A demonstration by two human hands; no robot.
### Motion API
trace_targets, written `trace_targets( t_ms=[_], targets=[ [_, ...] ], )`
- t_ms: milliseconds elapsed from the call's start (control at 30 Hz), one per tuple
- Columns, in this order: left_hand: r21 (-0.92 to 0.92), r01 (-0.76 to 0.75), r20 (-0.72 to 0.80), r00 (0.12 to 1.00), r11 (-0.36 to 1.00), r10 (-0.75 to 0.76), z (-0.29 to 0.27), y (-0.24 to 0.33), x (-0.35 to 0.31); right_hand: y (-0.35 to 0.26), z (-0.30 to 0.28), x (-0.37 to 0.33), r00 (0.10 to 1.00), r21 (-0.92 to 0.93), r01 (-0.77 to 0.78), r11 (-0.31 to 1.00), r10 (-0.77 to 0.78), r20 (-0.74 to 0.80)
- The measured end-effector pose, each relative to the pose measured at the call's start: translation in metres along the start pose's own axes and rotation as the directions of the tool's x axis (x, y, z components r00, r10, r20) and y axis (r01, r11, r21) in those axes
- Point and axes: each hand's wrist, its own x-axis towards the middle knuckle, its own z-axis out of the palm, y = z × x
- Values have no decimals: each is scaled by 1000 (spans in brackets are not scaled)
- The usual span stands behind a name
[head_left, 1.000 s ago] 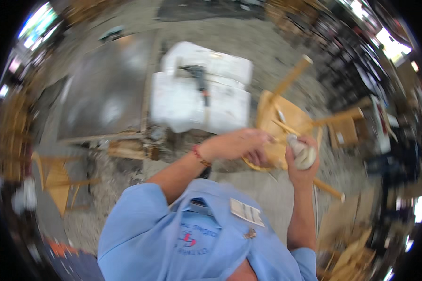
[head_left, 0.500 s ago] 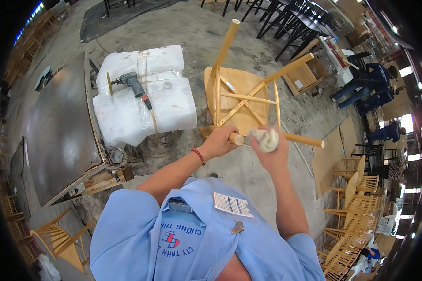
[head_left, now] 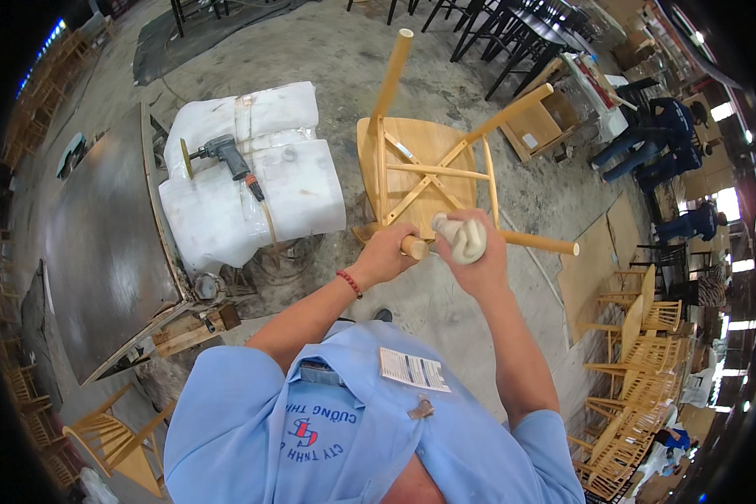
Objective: The person picks up wooden chairs, places them on a metal workbench, and uses a handheld rotary sander to smooth the legs and frame. The person then wipes the sanded areas with a cloth and moves the chairs to a staging area.
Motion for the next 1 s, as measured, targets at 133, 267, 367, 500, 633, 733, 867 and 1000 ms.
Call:
trace_targets(
  t_ms=[133, 267, 367, 500, 633, 733, 867, 1000],
  targets=[
    [33, 44, 28, 999, 998, -45, 3, 3, -1, 8, -2, -19, 983, 13, 151, 988, -152, 101],
    [-55, 108, -20, 994, 993, -109, 13, 15, -3, 60, -74, -13, 923, -25, 134, 991, -134, -361],
    [-61, 10, -137, 990, 998, -19, 17, 28, -1, 103, -171, -33, 788, 127, -23, 992, 96, -609],
    [-47, 102, -137, 985, 994, -108, 20, 28, 0, 137, -269, -43, 676, 160, -32, 987, 139, -724],
    [-106, 201, -101, 972, 974, -212, 23, 40, 5, 179, -284, -22, 716, -43, -126, 991, 61, -695],
    [-130, 194, -103, 973, 972, -207, 25, 34, 4, 199, -301, -18, 680, -254, -214, 943, -43, -732],
    [-55, 132, -115, 984, 990, -138, 19, 32, 2, 188, -286, -23, 778, 88, -163, 983, 183, -602],
    [-78, 101, -68, 992, 992, -106, 19, 28, 3, 187, -299, -23, 671, 93, -158, 983, 176, -721]
  ],
)
